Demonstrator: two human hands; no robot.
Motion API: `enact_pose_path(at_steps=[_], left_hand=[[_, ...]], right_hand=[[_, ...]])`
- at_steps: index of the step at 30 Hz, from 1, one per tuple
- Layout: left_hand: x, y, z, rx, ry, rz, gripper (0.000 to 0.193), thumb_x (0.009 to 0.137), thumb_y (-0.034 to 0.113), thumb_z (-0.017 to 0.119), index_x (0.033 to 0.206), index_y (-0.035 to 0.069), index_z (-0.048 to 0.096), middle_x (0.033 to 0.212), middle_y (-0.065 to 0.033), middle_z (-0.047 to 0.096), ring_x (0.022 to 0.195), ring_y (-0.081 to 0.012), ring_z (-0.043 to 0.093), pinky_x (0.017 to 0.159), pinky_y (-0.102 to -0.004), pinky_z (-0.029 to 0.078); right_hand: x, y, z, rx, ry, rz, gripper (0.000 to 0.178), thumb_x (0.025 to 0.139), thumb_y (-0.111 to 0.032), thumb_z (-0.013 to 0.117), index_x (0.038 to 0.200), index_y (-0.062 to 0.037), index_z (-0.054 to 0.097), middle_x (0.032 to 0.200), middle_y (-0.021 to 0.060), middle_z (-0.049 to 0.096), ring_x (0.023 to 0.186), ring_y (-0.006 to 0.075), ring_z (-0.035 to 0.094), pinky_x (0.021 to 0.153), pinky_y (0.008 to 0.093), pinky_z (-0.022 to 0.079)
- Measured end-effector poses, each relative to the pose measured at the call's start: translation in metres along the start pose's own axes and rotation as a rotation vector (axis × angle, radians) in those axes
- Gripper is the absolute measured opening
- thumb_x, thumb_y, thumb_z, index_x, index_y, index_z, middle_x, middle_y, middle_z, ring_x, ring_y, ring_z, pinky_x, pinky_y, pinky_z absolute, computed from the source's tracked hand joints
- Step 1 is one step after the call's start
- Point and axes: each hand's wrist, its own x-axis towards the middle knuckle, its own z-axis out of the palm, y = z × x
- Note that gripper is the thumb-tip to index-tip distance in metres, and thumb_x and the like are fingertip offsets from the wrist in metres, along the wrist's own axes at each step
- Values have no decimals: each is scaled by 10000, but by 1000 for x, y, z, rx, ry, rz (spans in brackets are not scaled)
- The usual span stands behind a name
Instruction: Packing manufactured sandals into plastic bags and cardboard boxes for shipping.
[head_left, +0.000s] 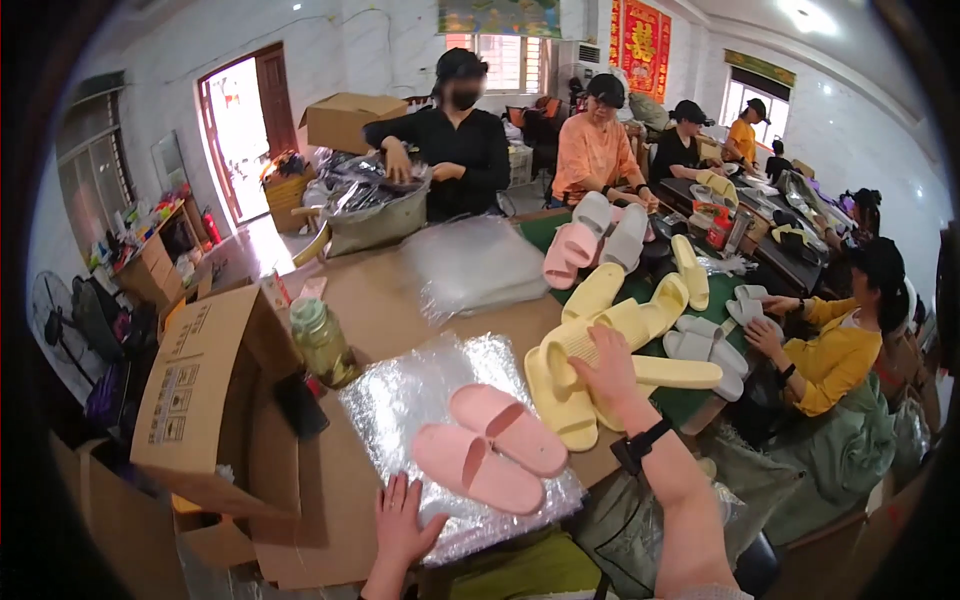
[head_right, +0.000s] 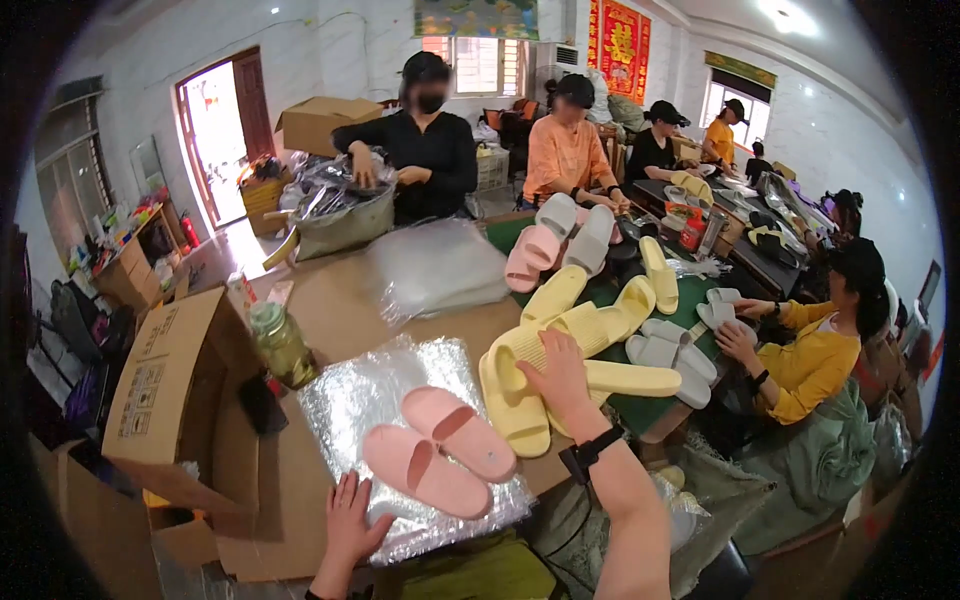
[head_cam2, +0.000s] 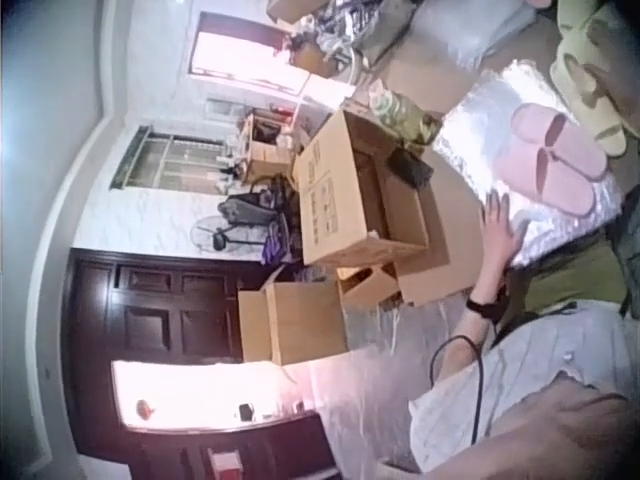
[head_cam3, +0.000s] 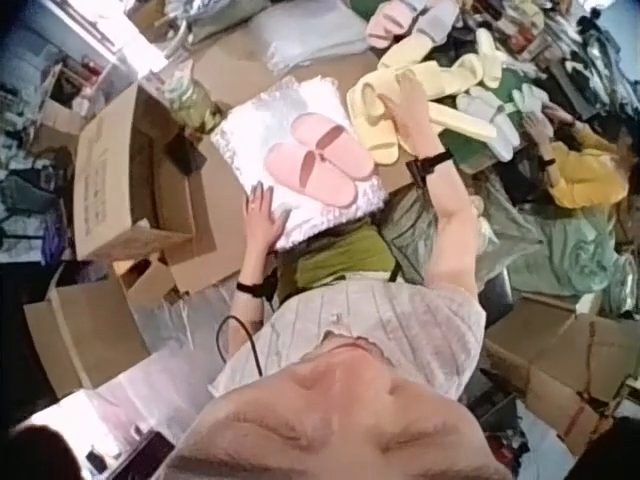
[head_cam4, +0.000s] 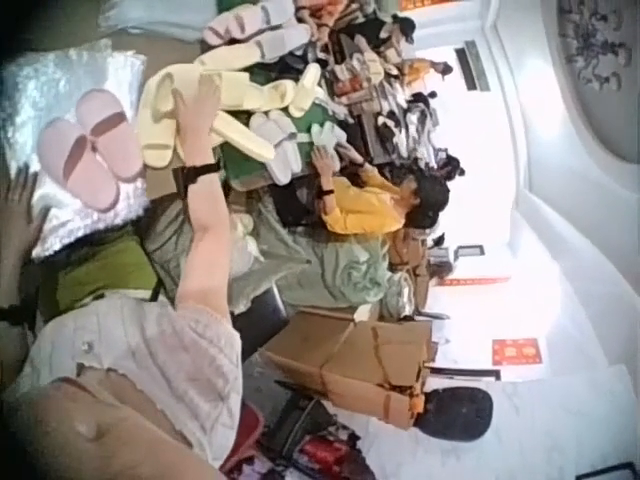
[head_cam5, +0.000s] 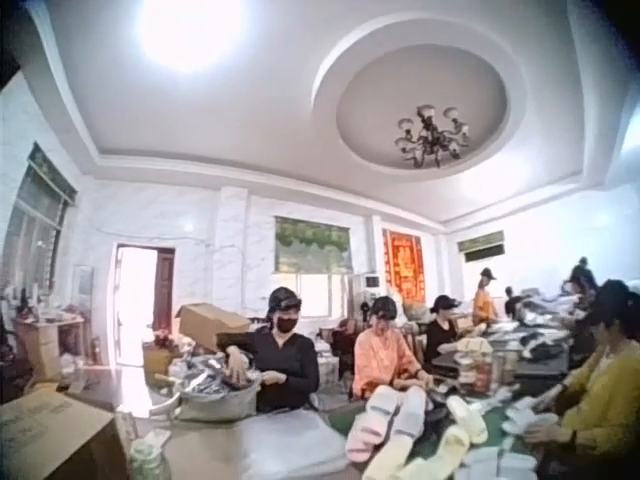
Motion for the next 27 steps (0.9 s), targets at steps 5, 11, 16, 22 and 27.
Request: enact_pose_path(at_steps=[5, 11, 16, 22, 27], left_hand=[[-3, 1, 0, -7, 39, 22, 783, 852, 575, 644, 1384, 13, 522, 1533, -236, 381, 1443, -383, 321, 1167, -575, 207], [-10, -7, 2, -8, 69, 5, 773, 856, 571, 647, 1398, 36, 517, 1542, -226, 375, 1447, -380, 318, 1175, -566, 200], [-8, -9, 5, 2, 33, 2, 776, 871, 582, 610, 1419, 45, 499, 1557, -225, 353, 1459, -370, 303, 1194, -547, 176], [-7, -5, 1, 8, 38, 11, 793, 866, 587, 607, 1435, 50, 481, 1556, -226, 354, 1463, -364, 298, 1202, -530, 166], [-10, -7, 1, -40, 31, -5, 796, 865, 590, 603, 1439, 52, 480, 1559, -224, 350, 1472, -357, 282, 1206, -524, 159]], right_hand=[[-59, -41, -18, 106, 97, -8, 303, 801, -147, 738, 1056, -45, 611, 1160, 179, 612, 1096, 386, 559, 970, 471, 435], [-132, -97, -21, 217, 49, 43, 234, 800, -96, 733, 1004, -44, 632, 1085, 158, 624, 1025, 350, 584, 872, 426, 472], [-125, -145, -26, 415, -215, 183, 226, 818, -137, 746, 1010, -48, 669, 973, 123, 634, 901, 325, 611, 757, 405, 494], [-105, -147, 51, 194, -361, -206, 311, 842, -295, 726, 1019, -47, 662, 991, 141, 619, 975, 357, 601, 807, 459, 499], [-94, -161, 77, 182, -519, 88, 248, 851, -285, 679, 856, -40, 637, 986, 178, 620, 882, 383, 627, 759, 490, 509]])
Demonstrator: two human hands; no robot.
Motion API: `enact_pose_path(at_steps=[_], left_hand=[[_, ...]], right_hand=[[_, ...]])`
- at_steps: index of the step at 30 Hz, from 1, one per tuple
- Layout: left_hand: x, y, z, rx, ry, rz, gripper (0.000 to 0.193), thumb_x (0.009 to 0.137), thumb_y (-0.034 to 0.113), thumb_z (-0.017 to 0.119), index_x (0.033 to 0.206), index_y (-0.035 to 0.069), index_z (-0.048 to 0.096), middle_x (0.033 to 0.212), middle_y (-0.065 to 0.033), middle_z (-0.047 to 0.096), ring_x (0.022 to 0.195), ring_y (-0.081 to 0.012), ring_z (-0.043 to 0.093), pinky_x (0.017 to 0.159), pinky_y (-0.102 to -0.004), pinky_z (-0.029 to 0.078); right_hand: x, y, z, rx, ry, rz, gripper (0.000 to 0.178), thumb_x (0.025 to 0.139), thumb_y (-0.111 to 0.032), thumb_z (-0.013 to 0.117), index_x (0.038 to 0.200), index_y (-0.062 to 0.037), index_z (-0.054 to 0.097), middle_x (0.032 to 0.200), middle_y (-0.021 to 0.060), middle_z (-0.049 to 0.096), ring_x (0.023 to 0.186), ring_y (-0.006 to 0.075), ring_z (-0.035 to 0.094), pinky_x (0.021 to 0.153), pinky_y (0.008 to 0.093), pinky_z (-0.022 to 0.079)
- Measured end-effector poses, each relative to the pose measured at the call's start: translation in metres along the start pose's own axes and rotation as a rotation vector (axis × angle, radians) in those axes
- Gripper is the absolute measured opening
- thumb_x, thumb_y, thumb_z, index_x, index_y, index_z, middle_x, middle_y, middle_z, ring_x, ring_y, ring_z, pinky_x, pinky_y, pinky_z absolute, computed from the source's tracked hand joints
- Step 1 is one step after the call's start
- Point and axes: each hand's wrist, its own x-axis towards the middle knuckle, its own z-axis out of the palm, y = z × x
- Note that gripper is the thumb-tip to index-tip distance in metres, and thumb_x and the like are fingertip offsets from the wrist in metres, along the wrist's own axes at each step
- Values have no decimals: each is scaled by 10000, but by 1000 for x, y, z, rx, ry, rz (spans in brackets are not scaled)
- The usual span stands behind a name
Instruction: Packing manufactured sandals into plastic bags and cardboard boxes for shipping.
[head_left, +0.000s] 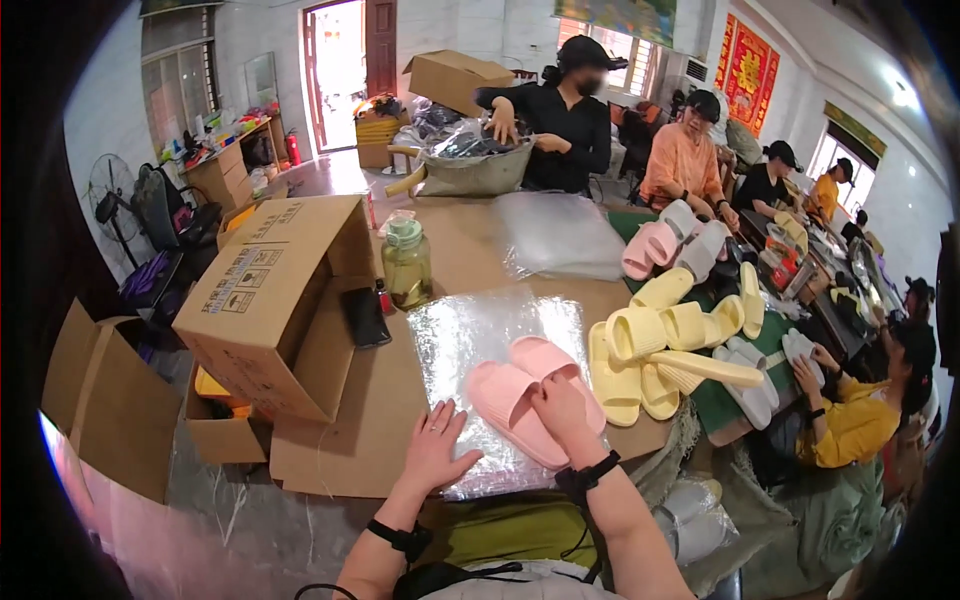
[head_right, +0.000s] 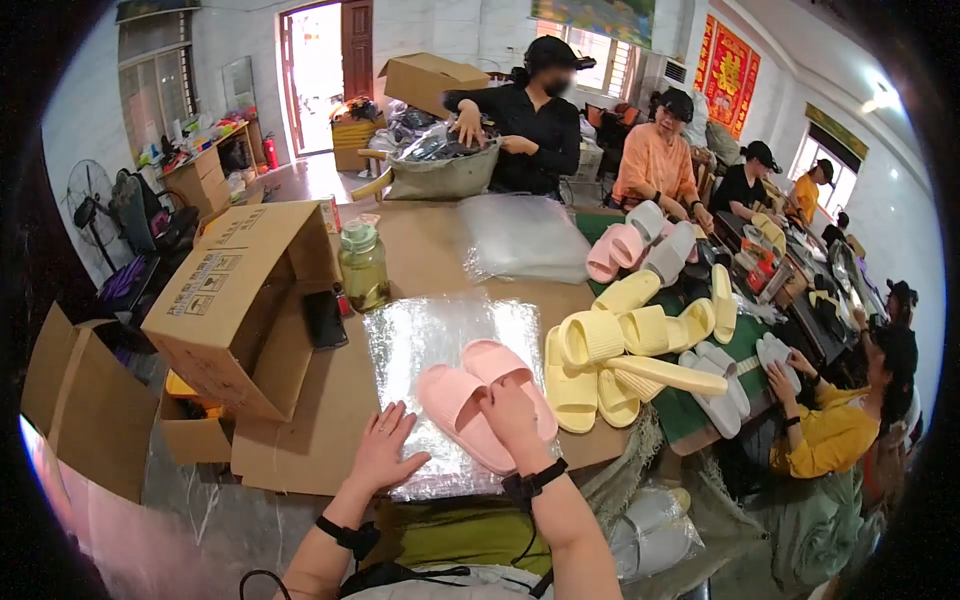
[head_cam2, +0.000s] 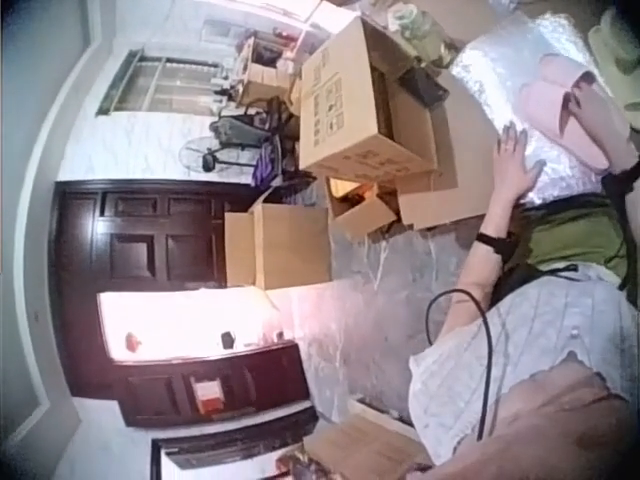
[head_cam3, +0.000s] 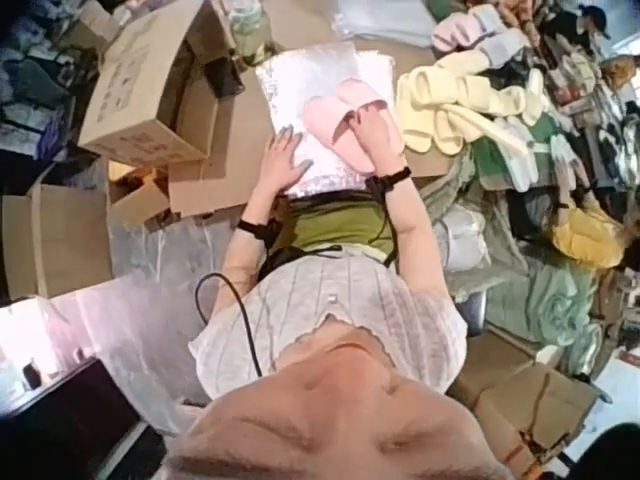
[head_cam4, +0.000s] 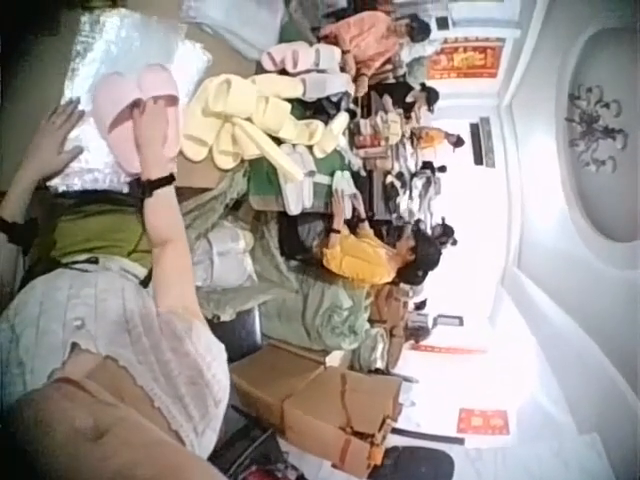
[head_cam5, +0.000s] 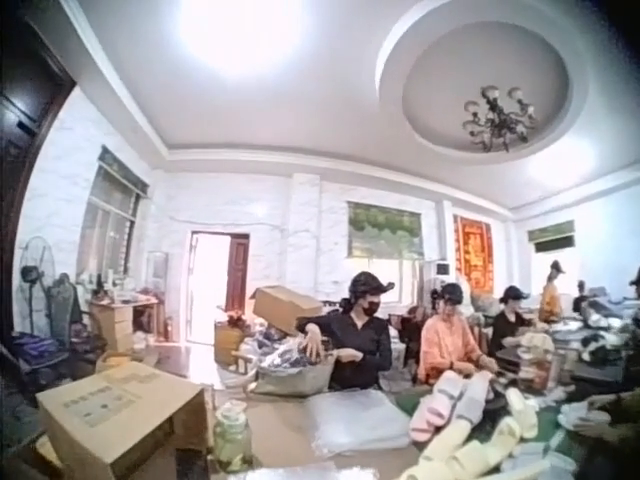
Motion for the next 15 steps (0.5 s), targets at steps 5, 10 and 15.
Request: enact_pose_path(at_steps=[5, 10, 15], left_hand=[[-4, -1, -5, -22, -29, -17, 842, 847, 614, 615, 1464, 62, 462, 1591, -217, 293, 1496, -365, 217, 1208, -528, 150], [-7, -10, -12, -63, -42, -12, 864, 800, 608, 685, 1483, 130, 458, 1630, -193, 207, 1514, -419, 96, 1204, -557, 144], [-1, -17, -12, -289, 88, 32, 664, 754, 371, 806, 1349, 169, 593, 1530, -120, 410, 1451, -408, 267, 1168, -530, 273]], right_hand=[[-32, -10, -42, 218, 211, -94, 130, 856, -113, 653, 936, -11, 666, 986, 190, 649, 886, 391, 637, 764, 466, 503], [-98, 13, -69, 943, 457, 125, 251, 880, -37, 615, 1119, 33, 650, 1071, 107, 677, 997, 213, 645, 870, 330, 500], [-165, 67, -92, 902, 507, 247, 286, 881, -29, 570, 1145, 63, 630, 1105, 90, 673, 998, 166, 627, 868, 299, 494]])
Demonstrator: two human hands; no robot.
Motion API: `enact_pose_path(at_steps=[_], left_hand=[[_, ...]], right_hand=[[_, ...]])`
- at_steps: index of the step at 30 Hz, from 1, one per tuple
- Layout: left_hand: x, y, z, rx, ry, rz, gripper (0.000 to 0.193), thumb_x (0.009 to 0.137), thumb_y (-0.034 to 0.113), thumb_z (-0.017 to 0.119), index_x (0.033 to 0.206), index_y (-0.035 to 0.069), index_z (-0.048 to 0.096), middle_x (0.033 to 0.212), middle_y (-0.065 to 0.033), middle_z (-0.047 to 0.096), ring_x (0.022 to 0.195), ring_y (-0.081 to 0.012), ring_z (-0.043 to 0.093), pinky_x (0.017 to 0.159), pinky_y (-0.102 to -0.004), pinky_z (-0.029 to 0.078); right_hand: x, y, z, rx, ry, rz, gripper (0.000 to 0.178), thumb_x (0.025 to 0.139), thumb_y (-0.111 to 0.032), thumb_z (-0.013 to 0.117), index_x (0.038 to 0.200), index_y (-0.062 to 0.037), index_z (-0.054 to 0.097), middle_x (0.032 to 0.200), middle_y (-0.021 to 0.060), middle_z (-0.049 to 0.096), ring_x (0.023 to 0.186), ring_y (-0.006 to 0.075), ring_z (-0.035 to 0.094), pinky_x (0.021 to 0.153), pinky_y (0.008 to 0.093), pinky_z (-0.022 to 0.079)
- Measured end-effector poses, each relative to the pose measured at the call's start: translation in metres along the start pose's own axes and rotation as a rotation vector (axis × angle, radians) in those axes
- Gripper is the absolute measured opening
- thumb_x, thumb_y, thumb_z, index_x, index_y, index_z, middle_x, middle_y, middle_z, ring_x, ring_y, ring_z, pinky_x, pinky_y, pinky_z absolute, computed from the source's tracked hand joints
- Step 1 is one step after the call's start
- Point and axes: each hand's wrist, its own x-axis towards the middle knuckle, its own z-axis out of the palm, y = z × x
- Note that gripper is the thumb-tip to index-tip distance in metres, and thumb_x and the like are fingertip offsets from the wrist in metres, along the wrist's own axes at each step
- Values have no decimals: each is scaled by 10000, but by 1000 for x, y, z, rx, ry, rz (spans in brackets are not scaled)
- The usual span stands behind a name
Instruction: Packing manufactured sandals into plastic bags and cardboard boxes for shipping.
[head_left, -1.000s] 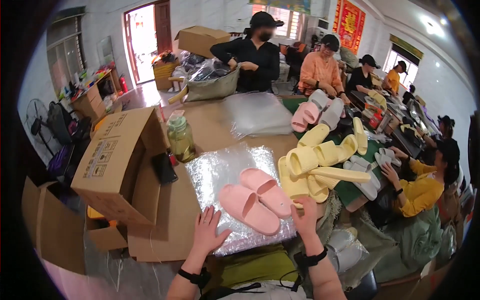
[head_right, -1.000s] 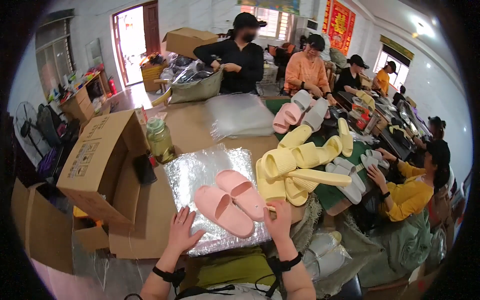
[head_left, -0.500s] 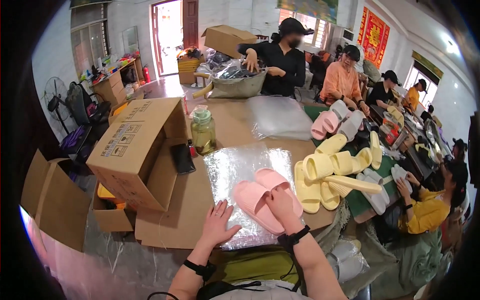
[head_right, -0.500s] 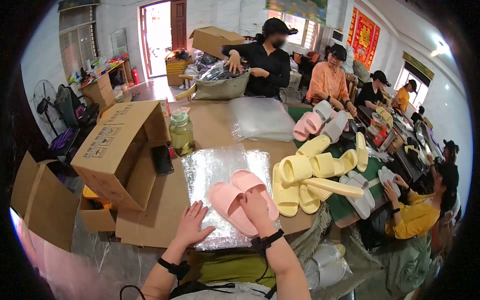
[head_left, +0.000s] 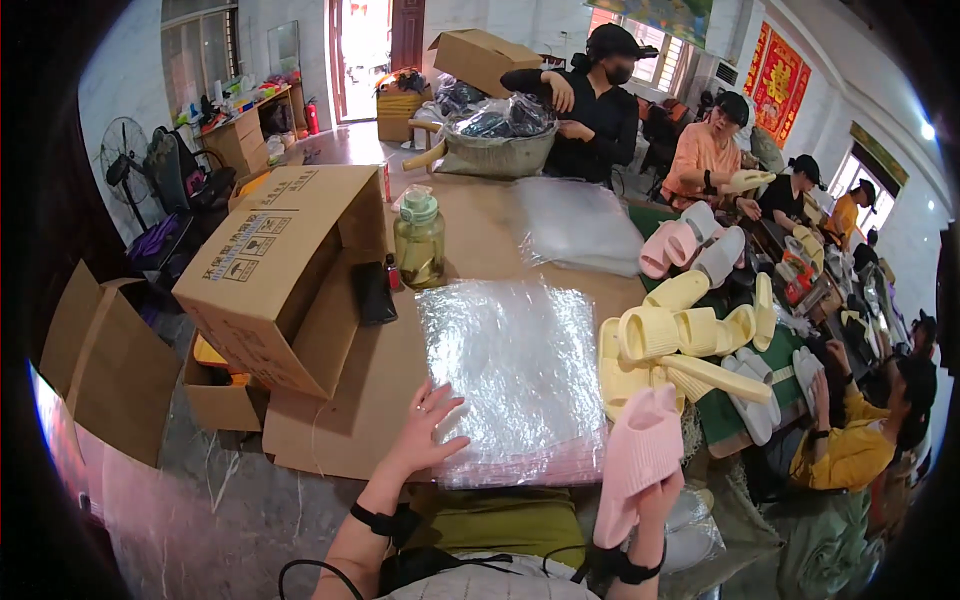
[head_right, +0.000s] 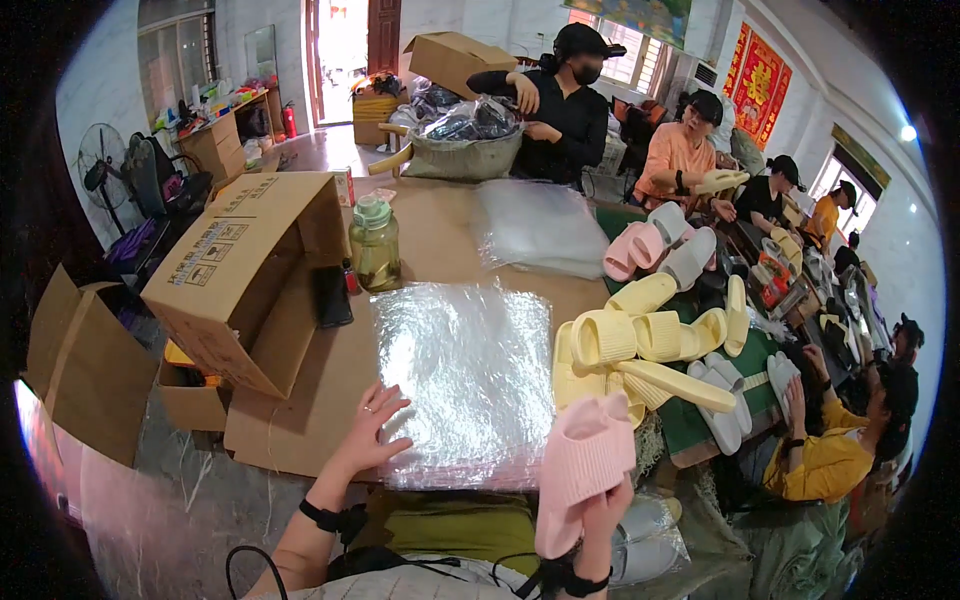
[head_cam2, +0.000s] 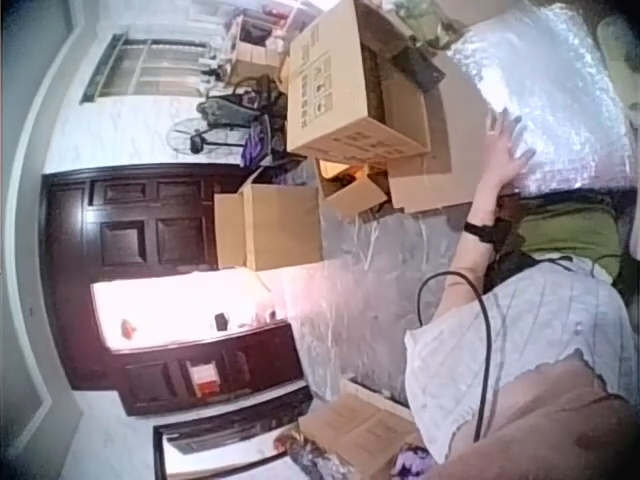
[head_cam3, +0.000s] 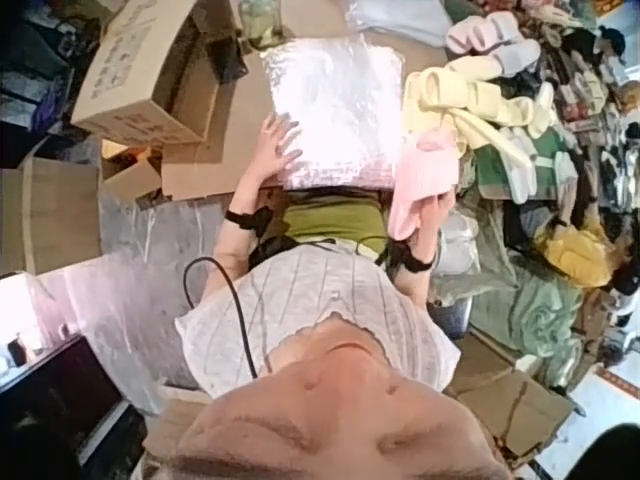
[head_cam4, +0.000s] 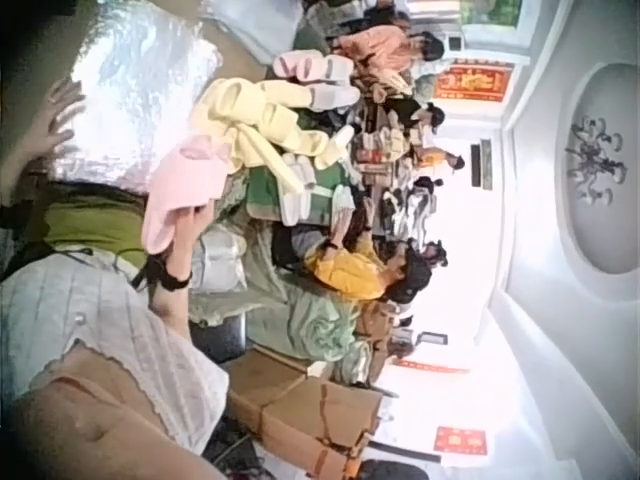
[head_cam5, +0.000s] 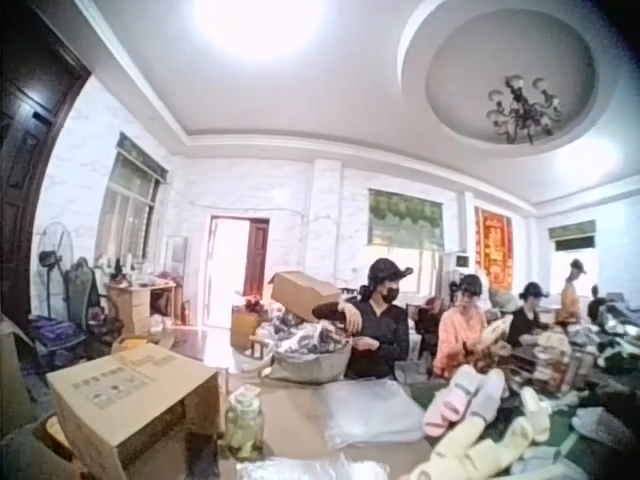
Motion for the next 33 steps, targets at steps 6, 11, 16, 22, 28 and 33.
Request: enact_pose_path(at_steps=[6, 11, 16, 22, 28, 33], left_hand=[[14, 49, -5, 182, -16, 184, 526, 778, 361, 786, 1241, 149, 652, 1351, -74, 592, 1332, -352, 454, 1120, -487, 367], [13, 67, 30, 206, -205, 226, 627, 789, 463, 759, 1304, 133, 617, 1419, -118, 541, 1359, -365, 433, 1110, -472, 375], [8, 56, 39, 181, -202, 162, 540, 822, 383, 752, 1298, 162, 628, 1430, -127, 534, 1320, -390, 471, 1075, -475, 411], [14, 47, 38, 15, -64, 55, 282, 890, 263, 688, 1128, 118, 728, 1223, -143, 671, 1219, -374, 567, 1034, -442, 460], [16, 49, 33, -196, -22, -88, 357, 896, 373, 683, 1127, 104, 727, 1217, -163, 671, 1234, -398, 559, 1040, -447, 457], [10, 89, 25, 291, -176, 113, 741, 762, 542, 767, 1363, 151, 580, 1478, -208, 451, 1382, -439, 384, 1130, -531, 333]], right_hand=[[-8, -23, -9, -121, 50, -55, 293, 881, -81, 600, 1128, 64, 662, 1088, 112, 694, 998, 199, 650, 865, 320, 494], [-1, -21, -3, -263, -34, -119, 266, 857, -87, 640, 1087, 39, 690, 1081, 172, 700, 990, 287, 670, 857, 355, 499], [-1, -44, 15, -403, -153, -221, 290, 833, -67, 643, 1102, 31, 692, 1078, 184, 697, 1015, 323, 676, 863, 365, 506], [-9, -47, 18, -385, -232, -197, 318, 831, -79, 649, 1130, 22, 695, 1136, 207, 688, 1065, 359, 669, 902, 390, 509], [-12, -48, 19, -358, -263, -261, 338, 837, -86, 647, 1150, 35, 688, 1166, 214, 683, 1092, 371, 662, 924, 396, 508], [-11, -50, 24, -364, -235, -214, 329, 840, -77, 651, 1146, 39, 693, 1152, 187, 698, 1098, 312, 663, 927, 365, 497]])
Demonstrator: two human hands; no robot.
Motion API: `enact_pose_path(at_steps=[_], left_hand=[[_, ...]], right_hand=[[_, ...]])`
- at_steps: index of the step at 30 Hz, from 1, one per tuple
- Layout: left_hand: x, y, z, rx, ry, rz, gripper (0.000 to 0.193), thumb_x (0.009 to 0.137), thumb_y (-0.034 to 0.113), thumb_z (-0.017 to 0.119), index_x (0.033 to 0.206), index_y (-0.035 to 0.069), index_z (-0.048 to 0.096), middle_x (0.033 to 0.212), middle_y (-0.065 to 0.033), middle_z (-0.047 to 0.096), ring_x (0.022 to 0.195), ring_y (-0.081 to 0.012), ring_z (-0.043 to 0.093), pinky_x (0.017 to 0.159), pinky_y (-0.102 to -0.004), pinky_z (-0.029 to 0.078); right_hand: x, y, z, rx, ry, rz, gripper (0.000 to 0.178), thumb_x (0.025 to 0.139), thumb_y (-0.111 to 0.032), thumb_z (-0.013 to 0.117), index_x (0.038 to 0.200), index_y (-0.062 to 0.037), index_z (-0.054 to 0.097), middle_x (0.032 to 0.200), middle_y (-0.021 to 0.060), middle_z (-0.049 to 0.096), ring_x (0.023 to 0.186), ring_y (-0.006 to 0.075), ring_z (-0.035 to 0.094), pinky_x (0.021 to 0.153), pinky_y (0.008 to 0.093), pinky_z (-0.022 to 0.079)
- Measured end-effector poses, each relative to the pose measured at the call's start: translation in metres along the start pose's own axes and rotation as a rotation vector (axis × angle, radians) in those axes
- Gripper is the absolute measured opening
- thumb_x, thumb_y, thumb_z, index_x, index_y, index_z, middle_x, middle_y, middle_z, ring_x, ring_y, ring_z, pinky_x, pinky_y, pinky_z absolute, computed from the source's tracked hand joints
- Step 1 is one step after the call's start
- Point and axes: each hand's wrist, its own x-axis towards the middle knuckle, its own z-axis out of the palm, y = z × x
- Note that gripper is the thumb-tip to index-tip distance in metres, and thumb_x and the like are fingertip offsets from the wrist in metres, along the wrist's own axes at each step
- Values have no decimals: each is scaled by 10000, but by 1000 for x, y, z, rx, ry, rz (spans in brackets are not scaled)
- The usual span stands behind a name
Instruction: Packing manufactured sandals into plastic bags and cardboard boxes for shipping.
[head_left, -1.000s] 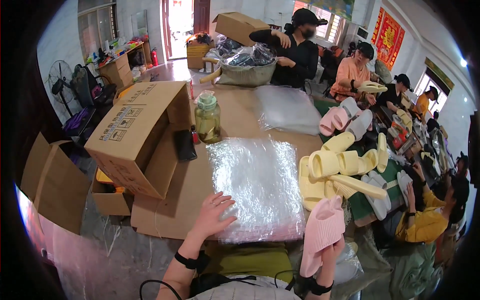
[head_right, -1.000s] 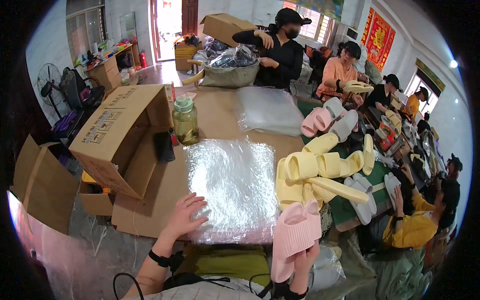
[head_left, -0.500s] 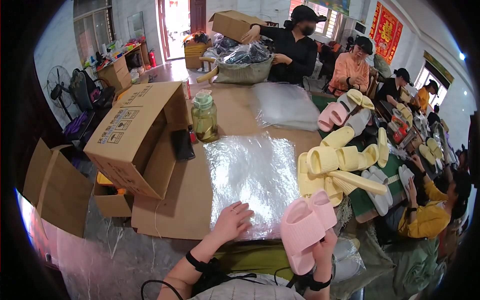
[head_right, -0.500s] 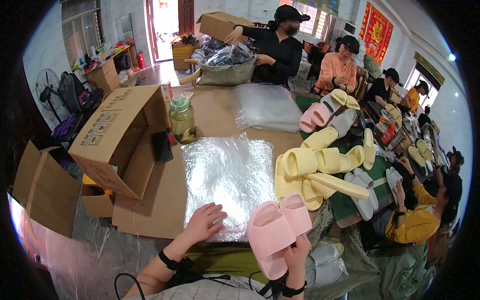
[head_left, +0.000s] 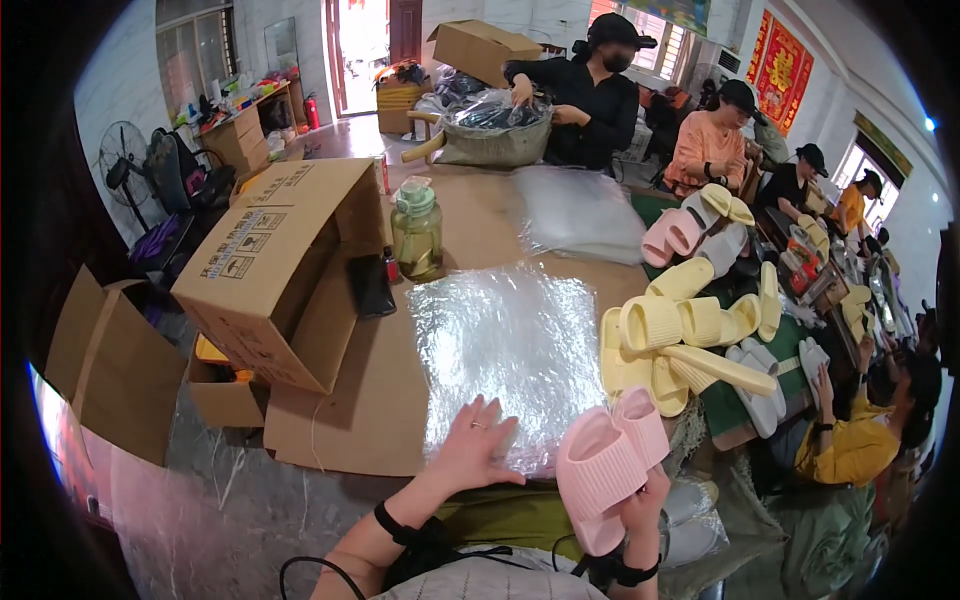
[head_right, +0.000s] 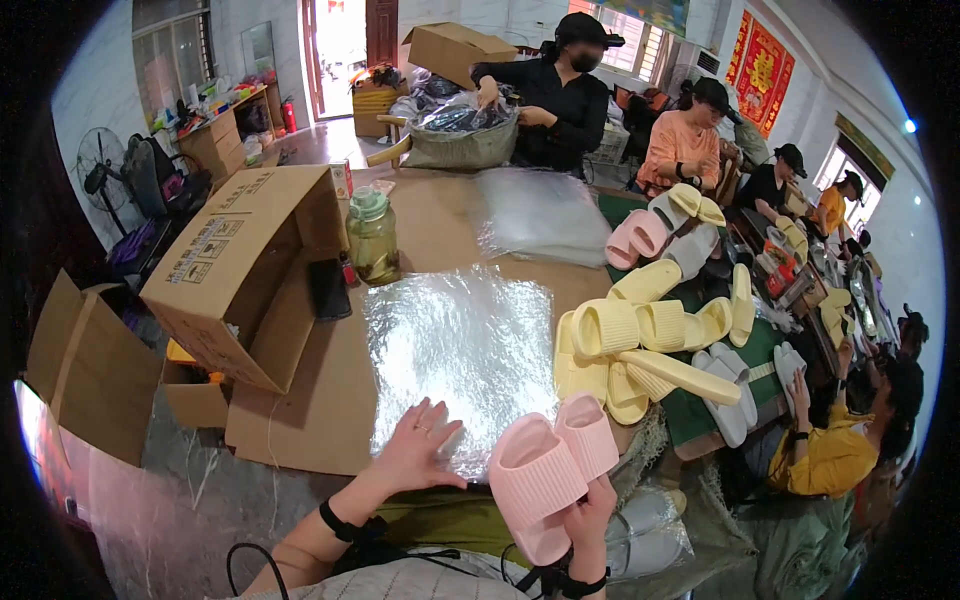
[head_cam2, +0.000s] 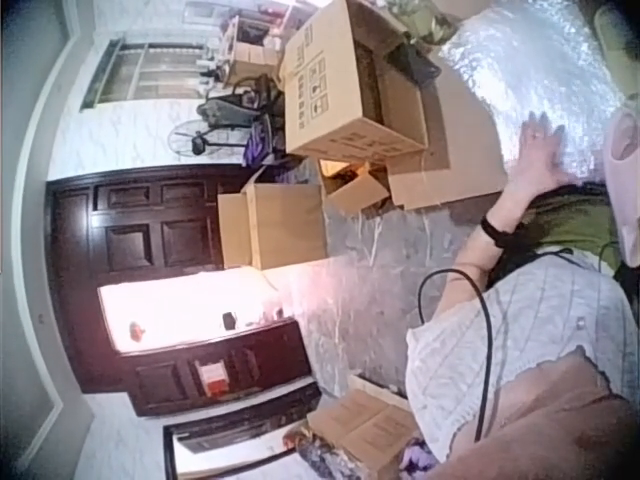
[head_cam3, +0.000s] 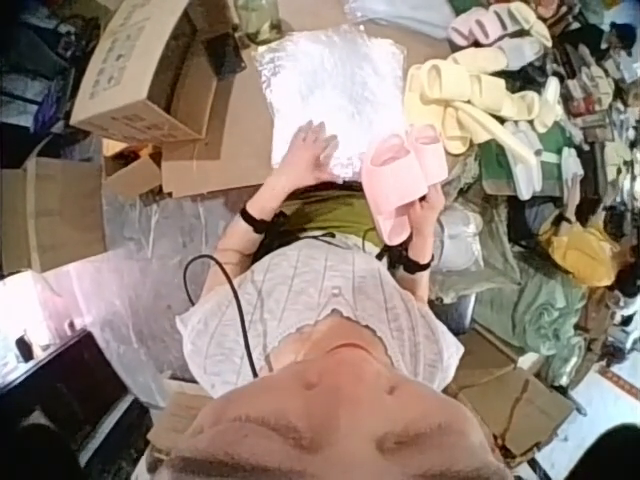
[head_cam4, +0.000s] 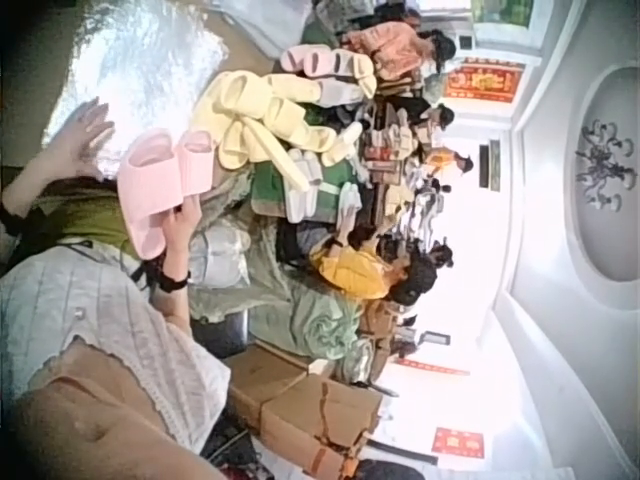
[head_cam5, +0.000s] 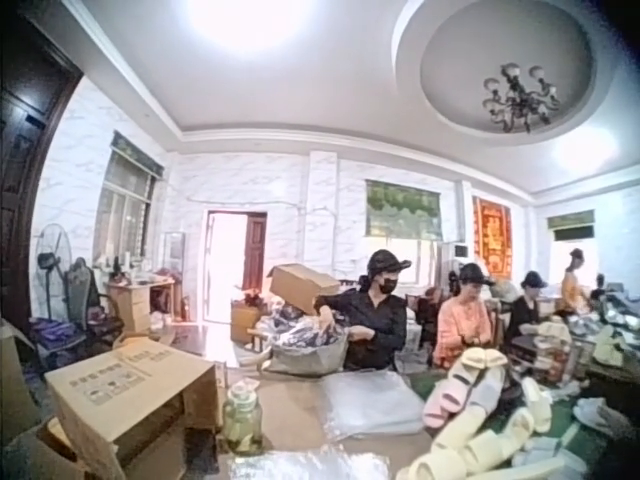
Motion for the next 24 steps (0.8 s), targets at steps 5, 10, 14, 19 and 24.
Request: enact_pose_path(at_steps=[5, 10, 14, 19, 24], left_hand=[[-4, -10, 30, 21, -101, 93, 633, 870, 464, 686, 1405, 158, 539, 1530, -192, 395, 1413, -422, 351, 1155, -544, 290], [-3, -11, 33, -48, -70, 63, 546, 904, 405, 664, 1380, 155, 565, 1495, -188, 450, 1384, -420, 397, 1137, -534, 322], [1, -16, 33, -208, -56, 49, 456, 905, 354, 683, 1305, 139, 631, 1406, -172, 553, 1337, -399, 469, 1110, -471, 385], [0, -19, 29, -335, -50, -1, 456, 880, 332, 724, 1277, 123, 648, 1381, -160, 576, 1338, -375, 478, 1113, -436, 396], [-2, -18, 21, -330, -77, 33, 440, 893, 292, 716, 1281, 99, 639, 1395, -150, 565, 1347, -360, 471, 1126, -440, 387]], right_hand=[[-2, 2, 0, -30, -17, 29, 334, 829, -63, 659, 1149, 27, 692, 1126, 190, 699, 1064, 331, 673, 903, 371, 509], [-5, 12, -4, -43, -6, -4, 335, 819, -60, 679, 1144, 21, 691, 1120, 196, 694, 1048, 355, 677, 891, 379, 517], [-1, 5, -2, -23, 2, -8, 329, 824, -70, 665, 1139, 24, 693, 1140, 195, 692, 1078, 345, 668, 915, 379, 506], [-1, 5, -2, -32, 2, 0, 342, 827, -84, 652, 1149, 24, 691, 1151, 190, 694, 1097, 339, 662, 926, 378, 500], [-1, 3, -2, -27, -3, 25, 344, 834, -76, 639, 1159, 26, 686, 1152, 196, 692, 1108, 341, 659, 934, 381, 497]])
